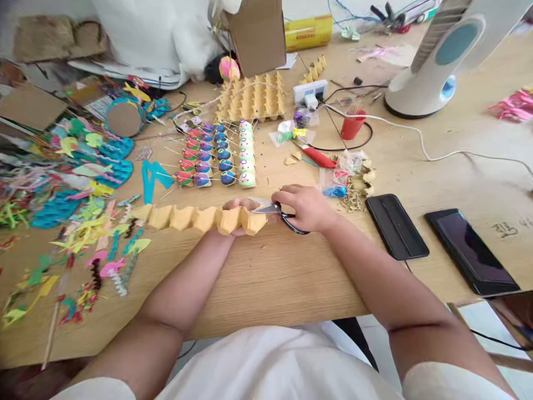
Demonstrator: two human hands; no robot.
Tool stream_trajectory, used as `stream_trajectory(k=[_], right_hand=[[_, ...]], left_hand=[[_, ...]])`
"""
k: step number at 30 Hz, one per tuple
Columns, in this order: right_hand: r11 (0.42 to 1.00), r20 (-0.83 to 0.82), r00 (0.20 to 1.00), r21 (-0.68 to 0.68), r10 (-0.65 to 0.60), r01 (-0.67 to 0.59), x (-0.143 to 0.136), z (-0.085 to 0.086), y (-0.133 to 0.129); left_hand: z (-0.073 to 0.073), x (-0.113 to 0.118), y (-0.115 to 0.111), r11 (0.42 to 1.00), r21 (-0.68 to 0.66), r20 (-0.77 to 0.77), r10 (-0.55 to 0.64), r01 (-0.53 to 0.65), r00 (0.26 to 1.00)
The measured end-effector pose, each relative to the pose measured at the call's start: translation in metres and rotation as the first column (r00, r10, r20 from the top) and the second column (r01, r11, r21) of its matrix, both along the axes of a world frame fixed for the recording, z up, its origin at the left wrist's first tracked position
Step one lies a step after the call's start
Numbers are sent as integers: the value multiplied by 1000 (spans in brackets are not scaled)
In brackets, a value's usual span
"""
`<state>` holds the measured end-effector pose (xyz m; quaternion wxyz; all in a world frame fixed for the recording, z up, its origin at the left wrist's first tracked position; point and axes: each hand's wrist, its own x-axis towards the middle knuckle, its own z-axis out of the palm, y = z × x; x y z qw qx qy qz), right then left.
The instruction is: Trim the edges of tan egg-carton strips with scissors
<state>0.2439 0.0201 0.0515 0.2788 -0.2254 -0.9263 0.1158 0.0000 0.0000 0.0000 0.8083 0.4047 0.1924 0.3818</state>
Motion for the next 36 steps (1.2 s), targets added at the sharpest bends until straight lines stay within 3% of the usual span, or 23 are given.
stream_trajectory(k=[7, 13, 20, 28, 32, 36], right_hand=[[1000, -6, 1000, -13, -9, 9, -1, 2, -1], [1000, -10, 1000, 16, -16, 16, 0, 3, -1], [999, -19, 1000, 39, -12, 13, 0, 4, -1], [998, 39, 999, 58, -14, 11, 5, 1, 4], [997, 52, 999, 71, -12, 8, 7, -1, 7], [998, 16, 999, 36, -47, 46, 6, -1, 6]], left_hand=[[0, 2, -2, 999, 20, 23, 30, -30, 999], [-4, -1, -5, 985, -93, -76, 136, -143, 988], [-1, 0, -6, 989, -79, -90, 122, -129, 989], [-1, 1, -5, 967, -210, -101, 126, -145, 987], [-1, -1, -4, 970, -196, -103, 128, -146, 986], [1, -2, -2, 991, -92, -72, 92, -98, 993]])
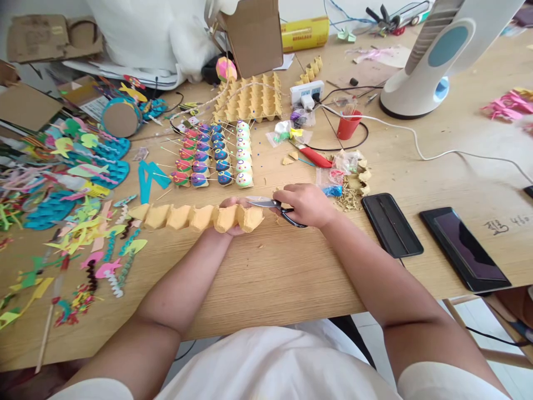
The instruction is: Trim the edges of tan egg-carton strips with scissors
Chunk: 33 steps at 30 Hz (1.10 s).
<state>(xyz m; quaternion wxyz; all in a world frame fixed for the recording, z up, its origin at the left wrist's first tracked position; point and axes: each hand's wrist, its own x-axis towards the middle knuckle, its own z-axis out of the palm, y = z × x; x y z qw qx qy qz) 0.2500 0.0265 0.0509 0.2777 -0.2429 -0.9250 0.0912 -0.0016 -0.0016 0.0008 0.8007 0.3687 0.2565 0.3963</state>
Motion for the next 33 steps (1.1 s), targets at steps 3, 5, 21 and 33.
stream_trajectory(k=[3, 5, 21, 33], right_hand=[[992, -91, 992, -94, -90, 81, -3, 1, -2], [970, -177, 972, -217, -153, 113, -7, 1, -4], [443, -546, 676, -828, -495, -344, -31, -7, -4], [893, -338, 912, -445, -233, 64, -27, -9, -15]], left_hand=[[4, 1, 1, 998, 51, -15, -32, 32, 999], [8, 3, 1, 998, 32, -34, -58, 59, 998], [33, 11, -3, 898, -415, 132, 215, -143, 968], [43, 17, -11, 899, -388, 209, 300, -203, 931]])
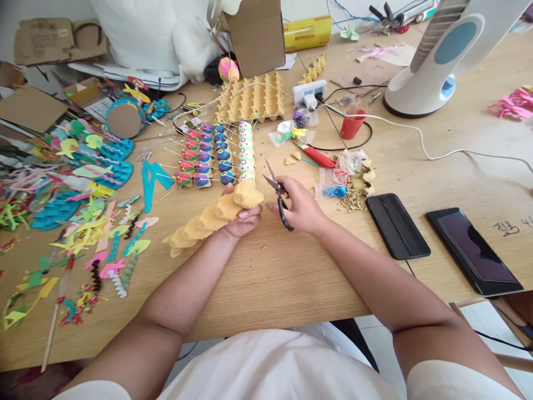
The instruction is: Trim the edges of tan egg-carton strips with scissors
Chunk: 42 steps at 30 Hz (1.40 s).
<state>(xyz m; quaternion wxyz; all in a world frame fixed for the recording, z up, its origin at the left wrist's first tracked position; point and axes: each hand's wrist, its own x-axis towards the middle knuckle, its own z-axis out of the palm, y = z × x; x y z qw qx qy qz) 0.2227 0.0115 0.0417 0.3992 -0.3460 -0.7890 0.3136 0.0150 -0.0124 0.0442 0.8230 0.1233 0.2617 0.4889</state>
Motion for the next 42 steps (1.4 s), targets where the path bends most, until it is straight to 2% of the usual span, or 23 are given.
stream_trajectory(k=[5, 11, 18, 21, 23, 25, 27, 30, 37, 39, 42], right_hand=[[974, 179, 983, 210, 44, -82, 2, -1, -4], [924, 229, 967, 381, -114, 19, 5, -3, -1], [873, 255, 935, 478, -246, 99, 11, 0, 5], [924, 140, 970, 357, -200, 139, 9, 0, 5], [983, -11, 996, 157, -91, 92, 4, 0, 3], [995, -210, 978, -94, 7, -27, -1, 0, 1], [944, -381, 924, -296, 22, -145, -5, 2, -1], [856, -508, 861, -451, -11, -255, -9, 4, -3], [678, -681, 729, -569, -71, -465, -9, 6, -1], [652, -699, 710, -578, -86, -491, -9, 6, -1], [652, -681, 725, -597, -102, -468, -9, 6, 0]], left_hand=[[0, 1, 0, 1000, 1, 27, 12, -12, 1000], [3, 3, 0, 997, -77, 62, 17, -12, 998], [-6, 3, 3, 991, -130, 103, 21, -8, 994], [-7, 3, 3, 994, -105, 72, 13, -5, 997], [-6, 4, 3, 995, -99, 53, 6, 0, 999], [-5, 5, 3, 994, -106, 38, -9, 13, 999], [-4, 7, 3, 993, -117, 21, -32, 34, 999], [-5, 8, 4, 989, -134, 5, -54, 55, 999], [-8, 10, 7, 982, -79, -46, -178, 174, 983], [-8, 10, 7, 986, -55, -34, -157, 155, 987], [-11, 9, 8, 994, -46, -16, -100, 99, 995]])
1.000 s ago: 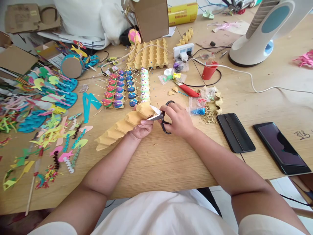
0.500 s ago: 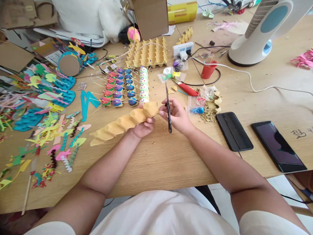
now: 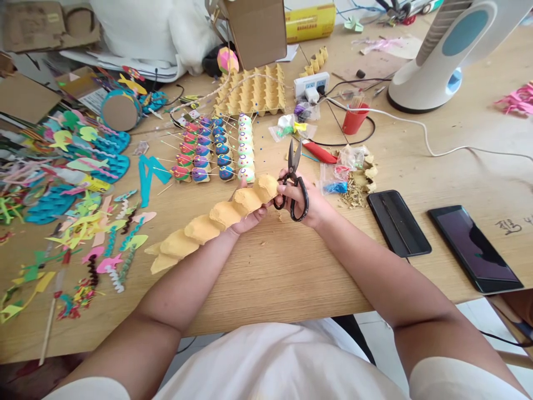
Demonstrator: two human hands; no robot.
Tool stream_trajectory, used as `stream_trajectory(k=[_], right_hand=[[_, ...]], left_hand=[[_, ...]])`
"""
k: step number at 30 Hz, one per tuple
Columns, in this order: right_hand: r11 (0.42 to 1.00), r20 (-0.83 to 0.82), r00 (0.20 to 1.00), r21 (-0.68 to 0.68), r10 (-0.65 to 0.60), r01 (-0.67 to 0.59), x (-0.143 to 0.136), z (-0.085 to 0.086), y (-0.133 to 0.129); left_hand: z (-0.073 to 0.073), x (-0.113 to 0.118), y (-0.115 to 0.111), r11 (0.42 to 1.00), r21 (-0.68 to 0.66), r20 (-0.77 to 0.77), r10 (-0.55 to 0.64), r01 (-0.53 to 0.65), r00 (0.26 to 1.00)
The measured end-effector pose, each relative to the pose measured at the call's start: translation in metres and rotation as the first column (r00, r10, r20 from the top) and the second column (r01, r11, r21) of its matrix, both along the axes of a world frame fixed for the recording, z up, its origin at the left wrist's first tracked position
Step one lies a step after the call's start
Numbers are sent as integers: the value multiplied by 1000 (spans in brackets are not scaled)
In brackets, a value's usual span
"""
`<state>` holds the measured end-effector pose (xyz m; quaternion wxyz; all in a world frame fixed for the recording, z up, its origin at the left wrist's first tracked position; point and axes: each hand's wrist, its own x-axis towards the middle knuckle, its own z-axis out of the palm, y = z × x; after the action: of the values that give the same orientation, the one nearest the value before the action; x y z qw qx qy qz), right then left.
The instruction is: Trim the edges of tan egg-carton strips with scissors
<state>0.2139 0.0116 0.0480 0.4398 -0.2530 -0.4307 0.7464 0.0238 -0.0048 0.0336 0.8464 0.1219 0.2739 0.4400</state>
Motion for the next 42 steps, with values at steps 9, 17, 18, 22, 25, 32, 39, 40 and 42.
stream_trajectory(k=[9, 17, 18, 22, 25, 32, 39, 40, 42], right_hand=[[977, -77, 994, -203, -74, 58, -1, -1, 0], [955, -186, 976, -291, -113, 55, -6, -5, -3], [957, -178, 978, -286, -108, 53, -7, -4, -4], [976, -106, 991, -213, -77, 53, -9, -2, -8], [991, 7, 996, -96, -91, 92, -10, -4, -8], [767, 502, 717, 638, -485, 72, 11, -12, 9], [410, 521, 428, 851, -739, -328, 14, -7, 1], [403, 521, 408, 849, -750, -343, 13, -7, 0], [386, 516, 383, 846, -766, -369, 11, -7, -1]], left_hand=[[4, 5, -7, 970, 34, -63, 242, -240, 968], [13, 7, -12, 947, 64, -59, 318, -315, 946], [12, 7, -12, 945, 82, -61, 323, -318, 944], [5, 10, -9, 929, 108, -107, 365, -354, 925], [7, 13, -7, 908, 130, -131, 414, -398, 901], [17, 15, -2, 860, 120, -139, 509, -496, 849], [5, 11, 3, 843, 144, -65, 530, -518, 845], [5, 11, 3, 845, 148, -61, 527, -515, 848], [6, 12, 2, 851, 146, -64, 516, -504, 854]])
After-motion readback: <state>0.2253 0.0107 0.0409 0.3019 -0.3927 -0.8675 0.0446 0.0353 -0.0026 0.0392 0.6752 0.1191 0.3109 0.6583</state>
